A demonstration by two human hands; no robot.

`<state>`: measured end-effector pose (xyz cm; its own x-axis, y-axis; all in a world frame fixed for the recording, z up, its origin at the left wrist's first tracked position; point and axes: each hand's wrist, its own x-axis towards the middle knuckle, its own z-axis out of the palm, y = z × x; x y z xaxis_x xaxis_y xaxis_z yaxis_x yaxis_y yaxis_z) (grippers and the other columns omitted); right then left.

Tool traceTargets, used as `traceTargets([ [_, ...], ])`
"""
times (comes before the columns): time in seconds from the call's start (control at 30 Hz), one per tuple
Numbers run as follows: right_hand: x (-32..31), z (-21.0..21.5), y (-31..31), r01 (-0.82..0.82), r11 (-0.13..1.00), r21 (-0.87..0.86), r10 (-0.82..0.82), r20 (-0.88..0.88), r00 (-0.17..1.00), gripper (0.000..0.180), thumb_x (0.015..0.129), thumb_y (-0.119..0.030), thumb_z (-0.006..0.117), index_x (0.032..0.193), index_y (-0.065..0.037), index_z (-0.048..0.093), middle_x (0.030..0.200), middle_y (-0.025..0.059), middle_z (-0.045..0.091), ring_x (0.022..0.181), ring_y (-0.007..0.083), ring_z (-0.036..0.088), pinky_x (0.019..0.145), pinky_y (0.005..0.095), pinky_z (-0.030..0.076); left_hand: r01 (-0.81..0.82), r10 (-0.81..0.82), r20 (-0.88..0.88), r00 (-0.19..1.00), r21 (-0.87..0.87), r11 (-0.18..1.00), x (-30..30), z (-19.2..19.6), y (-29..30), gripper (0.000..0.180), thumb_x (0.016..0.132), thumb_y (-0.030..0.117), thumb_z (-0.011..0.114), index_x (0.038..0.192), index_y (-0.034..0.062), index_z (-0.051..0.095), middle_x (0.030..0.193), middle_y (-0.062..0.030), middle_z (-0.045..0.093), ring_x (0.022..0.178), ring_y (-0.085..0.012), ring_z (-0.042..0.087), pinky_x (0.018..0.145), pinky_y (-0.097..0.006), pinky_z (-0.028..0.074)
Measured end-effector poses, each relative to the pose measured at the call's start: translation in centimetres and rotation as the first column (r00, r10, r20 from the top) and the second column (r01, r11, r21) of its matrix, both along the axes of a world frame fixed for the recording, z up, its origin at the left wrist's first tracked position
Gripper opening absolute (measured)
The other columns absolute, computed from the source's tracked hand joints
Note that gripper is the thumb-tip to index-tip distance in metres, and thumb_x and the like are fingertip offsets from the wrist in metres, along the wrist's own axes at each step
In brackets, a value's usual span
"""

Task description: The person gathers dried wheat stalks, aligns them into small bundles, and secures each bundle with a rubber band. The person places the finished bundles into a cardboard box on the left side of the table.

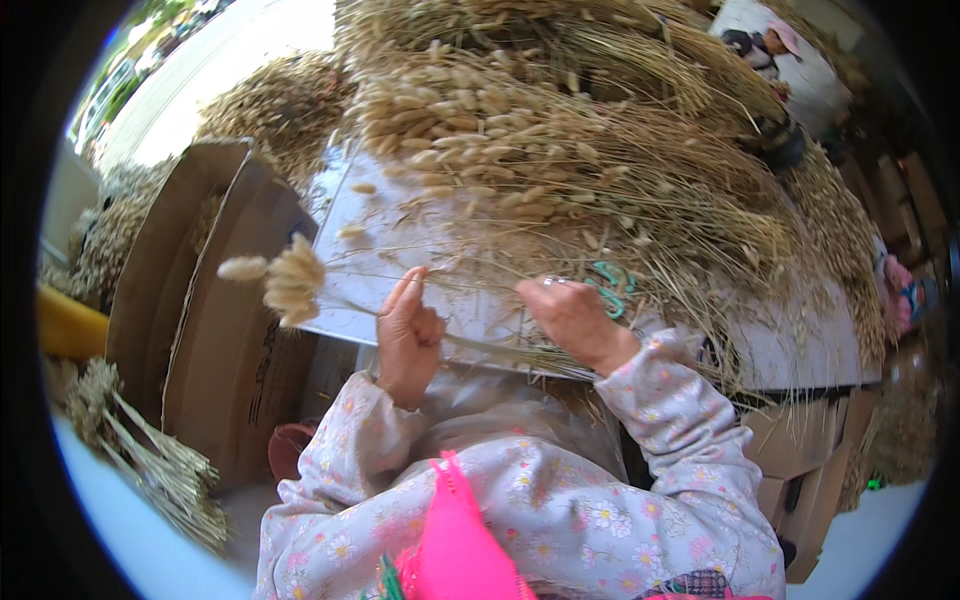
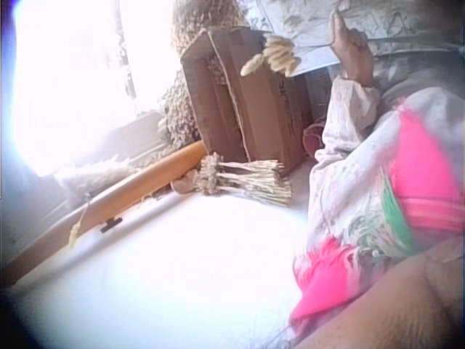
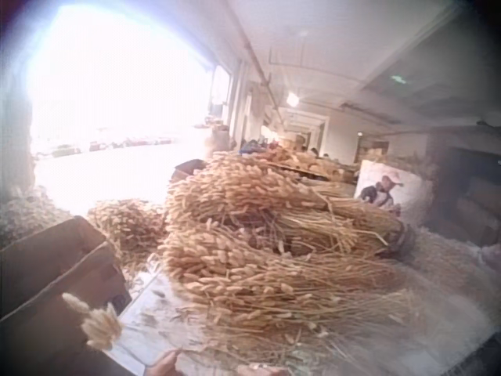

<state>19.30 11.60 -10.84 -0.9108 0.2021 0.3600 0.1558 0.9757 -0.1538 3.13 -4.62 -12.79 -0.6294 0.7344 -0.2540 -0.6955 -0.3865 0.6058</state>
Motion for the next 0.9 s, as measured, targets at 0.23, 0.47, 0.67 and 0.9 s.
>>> traceTargets([
  [0.23,-0.8,-0.1,-1.1,0.037,0.997,-0.062,-0.041,-0.063,0.997,0.005,0.086,-0.012,0.057,0.089,-0.008,0.056,0.071,0.0102,0.064,0.066,0.0272,0.068,0.054,0.0377,0.054,-0.033,0.033,-0.037,0.999,-0.008,0.999,0.5,0.3,0.0,0.014,0.096,0.019,0.059,0.105,0.0081,0.059,0.048,0.0087,0.024,0.04,-0.0038,0.019,0.042,-0.025,0.017],
  [0.47,-1.4,0.4,-3.3,-0.037,0.998,0.045,0.045,-0.193,0.98,0.015,0.087,-0.026,0.063,0.083,-0.012,0.059,0.066,0.0036,0.06,0.059,0.0189,0.065,0.051,0.0339,0.049,0.013,-0.013,0.002,1.0,0.0,1.0,0.7,0.3,0.0,0.01,0.096,0.016,0.059,0.087,0.013,0.054,0.049,0.009,0.023,0.04,-0.0042,0.018,0.042,-0.025,0.018],
  [0.67,1.5,1.3,-2.4,-0.034,0.99,-0.139,0.003,-0.219,0.976,0.014,0.088,-0.024,0.064,0.083,-0.011,0.061,0.065,0.007,0.06,0.059,0.0224,0.064,0.054,0.0372,0.05,0.069,-0.068,-0.021,0.997,0.034,0.997,0.6,0.2,0.3,0.007,0.096,0.015,0.058,0.09,0.0131,0.056,0.05,0.009,0.023,0.041,-0.0042,0.02,0.043,-0.025,0.019],
  [0.9,0.5,1.6,-0.9,0.006,0.414,-0.91,-0.152,-0.063,0.986,0.015,0.087,-0.016,0.066,0.092,-0.002,0.069,0.069,0.0106,0.066,0.055,0.0114,0.058,0.051,0.0277,0.045,0.091,-0.087,-0.057,0.995,0.075,0.993,0.5,0.7,-0.1,0.009,0.097,0.019,0.058,0.101,0.0113,0.058,0.05,0.0086,0.023,0.042,-0.0047,0.02,0.044,-0.024,0.02],
])
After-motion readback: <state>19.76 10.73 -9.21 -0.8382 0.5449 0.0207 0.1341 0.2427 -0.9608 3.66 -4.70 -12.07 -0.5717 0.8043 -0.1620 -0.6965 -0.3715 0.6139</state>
